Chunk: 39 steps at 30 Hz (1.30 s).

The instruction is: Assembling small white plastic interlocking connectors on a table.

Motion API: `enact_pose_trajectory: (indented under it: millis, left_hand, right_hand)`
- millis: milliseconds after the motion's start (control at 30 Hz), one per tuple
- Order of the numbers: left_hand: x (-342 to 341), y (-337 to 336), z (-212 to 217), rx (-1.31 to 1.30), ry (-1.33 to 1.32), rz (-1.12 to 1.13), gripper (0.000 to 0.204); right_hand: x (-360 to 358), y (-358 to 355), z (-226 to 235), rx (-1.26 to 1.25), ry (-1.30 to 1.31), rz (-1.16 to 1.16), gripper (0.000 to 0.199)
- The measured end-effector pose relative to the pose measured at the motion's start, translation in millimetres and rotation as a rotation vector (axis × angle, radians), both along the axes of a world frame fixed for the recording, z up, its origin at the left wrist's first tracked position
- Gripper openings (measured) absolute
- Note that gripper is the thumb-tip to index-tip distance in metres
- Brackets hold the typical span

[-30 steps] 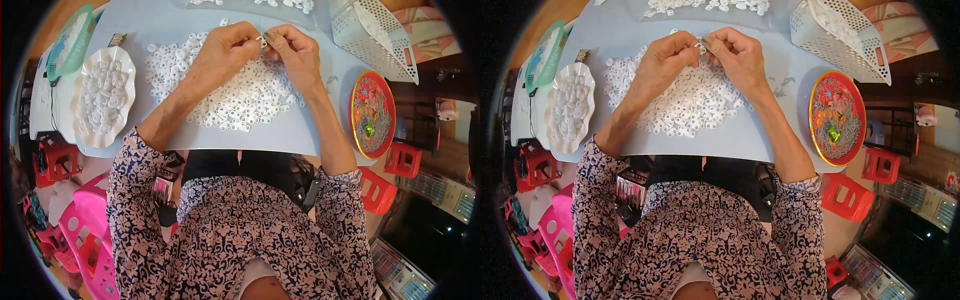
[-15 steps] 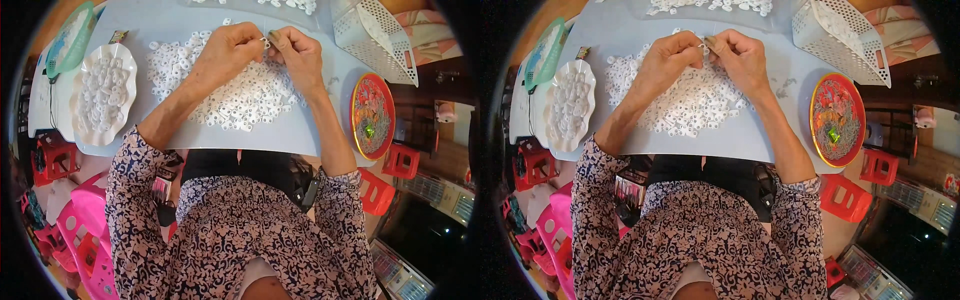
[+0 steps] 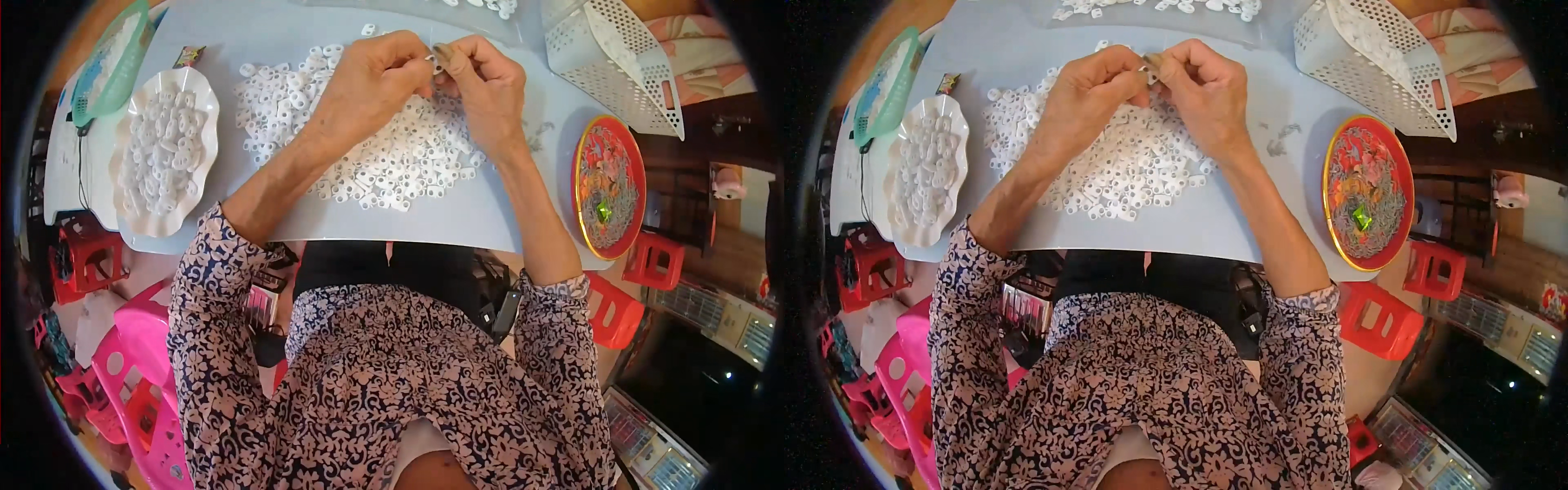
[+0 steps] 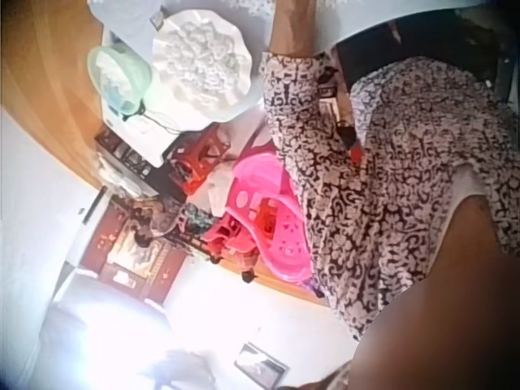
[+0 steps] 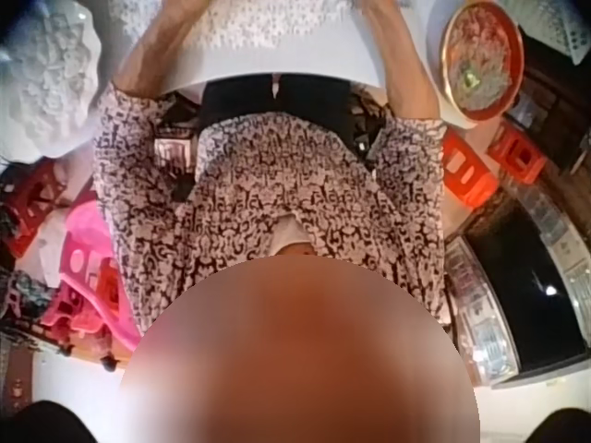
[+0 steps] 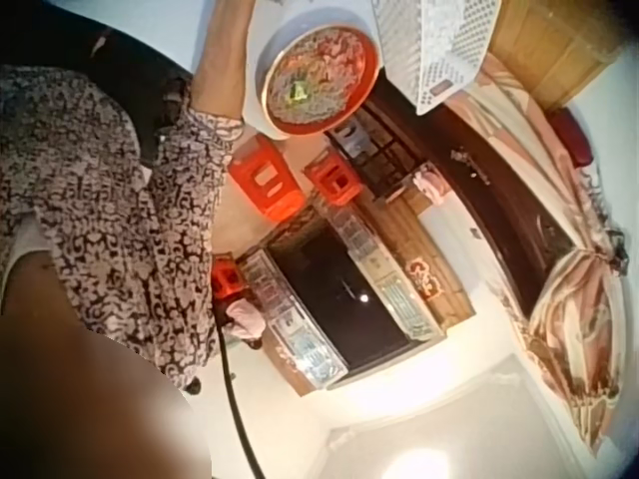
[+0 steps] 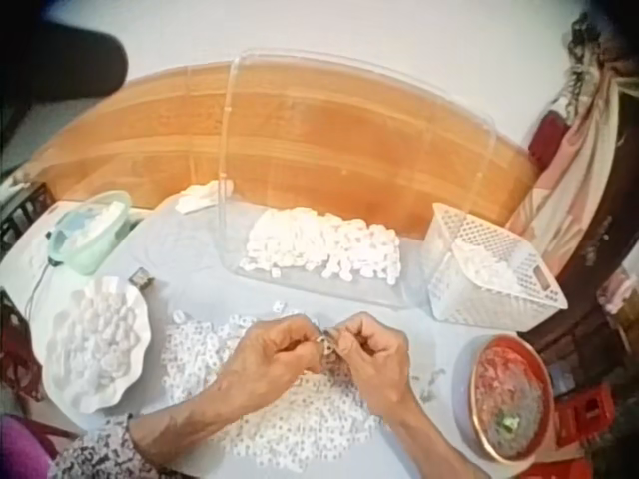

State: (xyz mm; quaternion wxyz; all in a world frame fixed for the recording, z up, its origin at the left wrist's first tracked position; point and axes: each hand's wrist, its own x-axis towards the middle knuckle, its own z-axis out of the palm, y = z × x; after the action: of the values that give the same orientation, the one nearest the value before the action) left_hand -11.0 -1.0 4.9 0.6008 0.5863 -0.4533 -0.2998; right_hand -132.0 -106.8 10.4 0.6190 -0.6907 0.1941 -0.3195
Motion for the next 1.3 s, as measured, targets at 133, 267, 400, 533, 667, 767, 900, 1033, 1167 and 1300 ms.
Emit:
enact_pose_trajectory:
  millis: [133, 267, 400, 533, 667, 767, 900, 1033, 1167, 1300]
  left_hand:
    - [-0.3, 0.0, 1.7, -0.002, 0.024, 0.008, 0.016]
    - [-0.7, -1.1, 9.1, 0.017, 0.094, 0.002, 0.018]
    - [3.9, 1.4, 9.9, 0.018, 0.036, -0.016, 0.022]
    - [5.3, 0.3, 6.6, -0.006, -0.046, 0.020, 0.019]
    - [15.8, -8.6, 16.5, 0.033, -0.293, 0.158, 0.019]
    - [24.5, -30.0, 28.7, -0.120, -0.611, 0.213, 0.018]
    - [35.7, -75.6, 28.7, -0.174, -0.724, 0.157, 0.013]
    - [49.0, -117.8, 9.5, -0.102, -0.944, 0.061, 0.014]
    - [59.3, -125.9, 1.1, 0.089, -1.199, -0.053, 0.017]
    - [45.0, -99.3, 16.3, 0.118, -0.881, -0.035, 0.021]
  right_hand:
    - [2.0, 2.9, 0.5, -0.090, 0.020, -0.043, 0.017]
    - [-0.1, 2.0, 3.4, 0.054, -0.037, -0.021, 0.014]
    - [1.0, -3.1, -5.8, 0.005, -0.037, 0.023, 0.012]
    - [-1.0, -3.7, -1.6, 0.054, 0.009, 0.043, 0.010]
    - [-2.8, -7.9, 3.1, 0.229, -0.002, -0.046, 0.011]
    - [-2.6, -14.1, -0.1, 0.181, -0.019, -0.074, 0.010]
    - [-3.0, -20.1, -6.6, 0.111, -0.060, -0.108, 0.011]
    - [-1.4, -21.0, -6.9, 0.107, -0.065, -0.141, 0.010]
    - [-3.0, -23.2, -7.5, 0.087, -0.074, -0.142, 0.009]
    - [-4.4, -25.6, -8.0, 0.062, -0.078, -0.145, 0.009]
